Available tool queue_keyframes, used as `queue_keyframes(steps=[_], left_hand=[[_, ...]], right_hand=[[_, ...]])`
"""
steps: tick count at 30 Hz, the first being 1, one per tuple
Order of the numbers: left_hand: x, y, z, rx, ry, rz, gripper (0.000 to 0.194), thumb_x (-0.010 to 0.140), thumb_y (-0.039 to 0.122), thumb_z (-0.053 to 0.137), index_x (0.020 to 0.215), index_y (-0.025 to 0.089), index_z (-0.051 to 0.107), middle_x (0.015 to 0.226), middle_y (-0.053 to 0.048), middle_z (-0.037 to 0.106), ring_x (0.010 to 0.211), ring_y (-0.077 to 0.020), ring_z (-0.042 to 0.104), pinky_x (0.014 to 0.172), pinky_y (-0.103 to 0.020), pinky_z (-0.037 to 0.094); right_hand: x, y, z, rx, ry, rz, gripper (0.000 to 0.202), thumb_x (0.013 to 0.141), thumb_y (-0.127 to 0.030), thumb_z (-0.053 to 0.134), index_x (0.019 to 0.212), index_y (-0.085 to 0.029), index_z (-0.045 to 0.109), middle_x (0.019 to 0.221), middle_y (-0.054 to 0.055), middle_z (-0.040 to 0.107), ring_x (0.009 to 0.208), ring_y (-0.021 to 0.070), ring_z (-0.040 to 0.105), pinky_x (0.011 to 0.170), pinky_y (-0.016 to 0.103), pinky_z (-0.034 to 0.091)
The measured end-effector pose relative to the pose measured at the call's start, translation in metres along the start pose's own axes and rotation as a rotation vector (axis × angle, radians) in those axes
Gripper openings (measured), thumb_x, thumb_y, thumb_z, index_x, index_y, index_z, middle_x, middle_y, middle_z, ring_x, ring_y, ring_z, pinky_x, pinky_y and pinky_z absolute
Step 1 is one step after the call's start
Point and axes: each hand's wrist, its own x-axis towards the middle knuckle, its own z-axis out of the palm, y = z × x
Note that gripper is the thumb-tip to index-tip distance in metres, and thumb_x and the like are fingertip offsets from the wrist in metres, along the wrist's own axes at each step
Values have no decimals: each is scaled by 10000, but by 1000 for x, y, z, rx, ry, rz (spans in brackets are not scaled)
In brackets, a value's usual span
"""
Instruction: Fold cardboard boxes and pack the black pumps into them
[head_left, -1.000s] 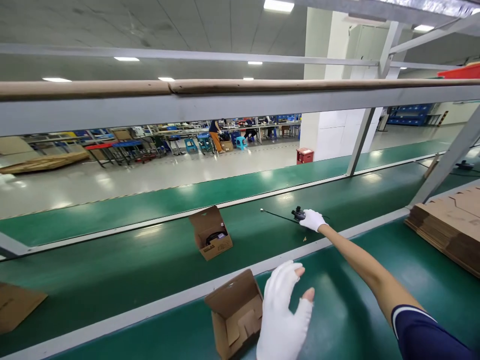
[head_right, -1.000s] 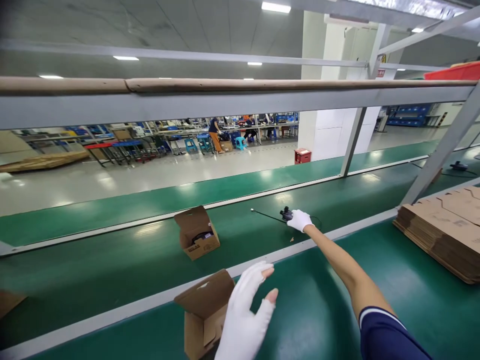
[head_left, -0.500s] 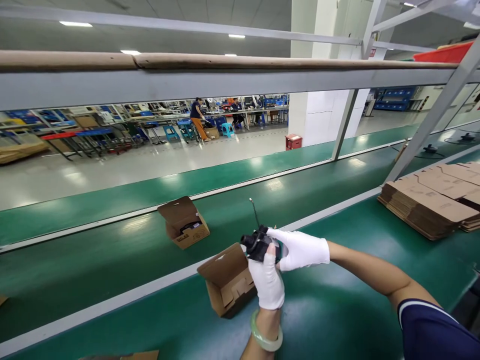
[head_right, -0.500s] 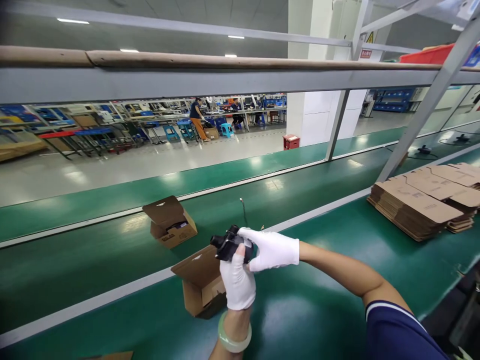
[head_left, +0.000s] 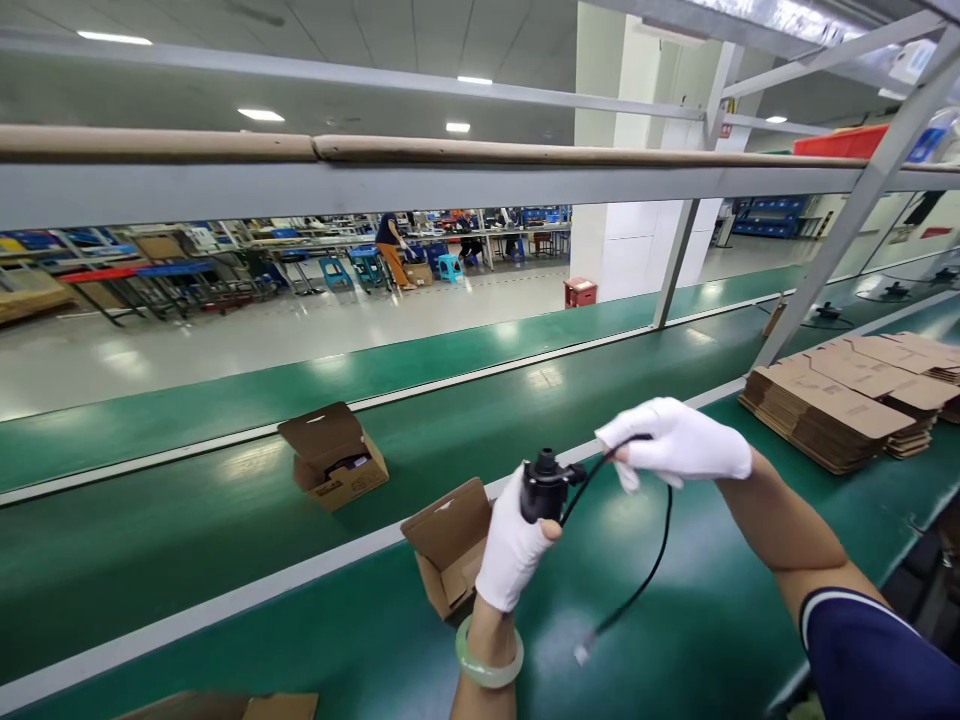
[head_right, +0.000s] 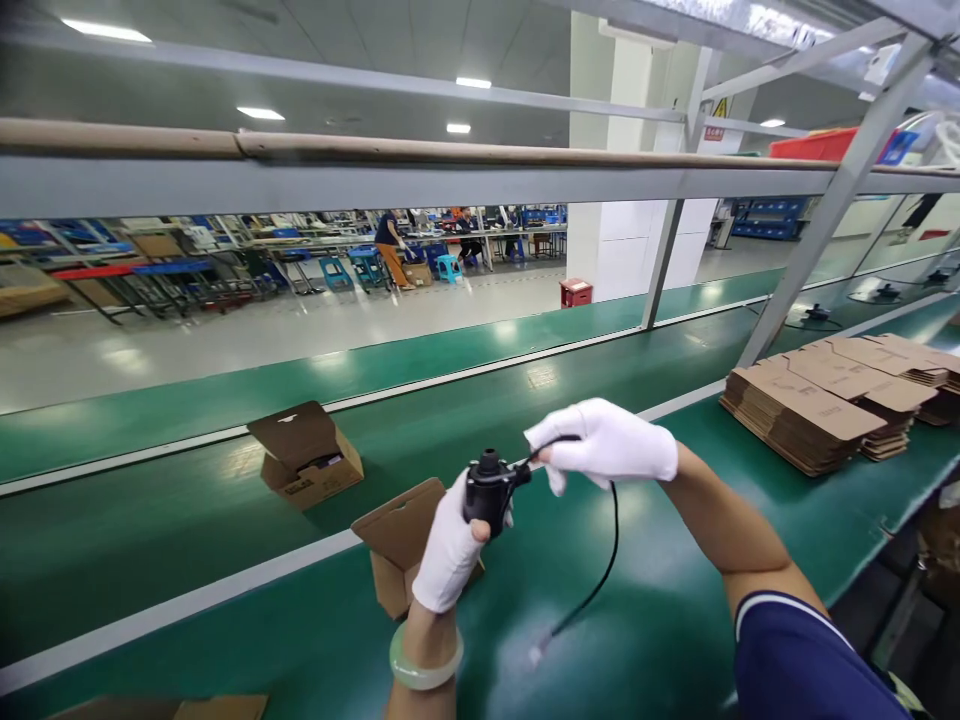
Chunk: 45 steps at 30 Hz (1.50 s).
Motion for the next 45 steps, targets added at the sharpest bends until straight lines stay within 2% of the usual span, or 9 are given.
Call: queue_keyframes(steps=[5, 10, 15, 22, 27, 33, 36, 39, 45], left_hand=[[-7, 4, 15, -23, -224, -120, 829, 516, 699, 806, 1051, 102, 592, 720, -66, 594, 624, -185, 533, 592, -257, 437], [-7, -3, -8, -22, 96, 31, 541, 742, 635, 676, 905, 134, 556, 771, -65, 597, 679, -184, 553, 655, -272, 446], [1, -1, -21, 146, 381, 34, 389, 744, 392, 749, 977, 156, 546, 881, -24, 597, 752, -141, 534, 709, -216, 409], [-7, 12, 18, 496, -49, -125, 295, 681, 168, 666, 955, 171, 554, 860, 13, 625, 809, -176, 569, 717, -226, 422], [-12, 15, 26, 499, -71, -163, 403, 662, 183, 651, 1051, 156, 547, 959, -33, 637, 891, -220, 576, 798, -284, 440], [-11, 13, 9, 71, -236, -85, 592, 673, 371, 766, 1156, 131, 523, 1042, -86, 616, 926, -232, 579, 805, -282, 464], [-11, 10, 7, -43, -132, -18, 592, 675, 424, 789, 1115, 108, 549, 981, -95, 621, 839, -198, 575, 746, -257, 463], [-11, 2, 10, -197, -27, -11, 492, 732, 412, 766, 1076, 115, 578, 912, -82, 622, 742, -154, 557, 652, -227, 447], [-3, 1, 7, -847, 390, -27, 496, 773, 366, 706, 1212, 215, 531, 1243, -105, 546, 1184, -267, 507, 936, -361, 485]], right_hand=[[51, 31, 11, 7, 79, 23, 318, 783, -354, 579, 962, -108, 670, 688, 16, 646, 363, 72, 438, 300, 160, 346], [42, 70, 33, -23, -149, 137, 391, 844, -304, 481, 1146, -103, 629, 698, 2, 658, 340, 71, 424, 321, 167, 345], [-10, 39, 42, -413, -278, 67, 330, 868, -176, 443, 1127, -197, 647, 719, -36, 673, 475, 115, 544, 491, 210, 428], [-12, -15, 28, -951, -136, -334, 182, 871, -171, 501, 925, -241, 661, 729, -27, 633, 569, 127, 536, 535, 240, 320], [15, -2, 19, -888, 93, -423, 174, 900, -249, 521, 866, -225, 690, 733, -18, 639, 616, 130, 556, 575, 223, 363], [41, 21, 21, -509, 11, -101, 159, 848, -299, 608, 906, -222, 735, 763, -38, 668, 501, 108, 549, 506, 202, 431], [44, 29, 26, -365, -38, 41, 286, 901, -352, 525, 1060, -207, 714, 760, -31, 669, 376, 90, 479, 417, 212, 415], [42, 34, 33, -516, -4, -67, 319, 930, -286, 468, 1159, -208, 675, 800, -17, 681, 455, 111, 547, 553, 236, 470], [30, 53, 55, -873, -1, -153, 396, 902, -142, 434, 1274, -210, 552, 873, 0, 688, 767, 190, 644, 646, 258, 444]])
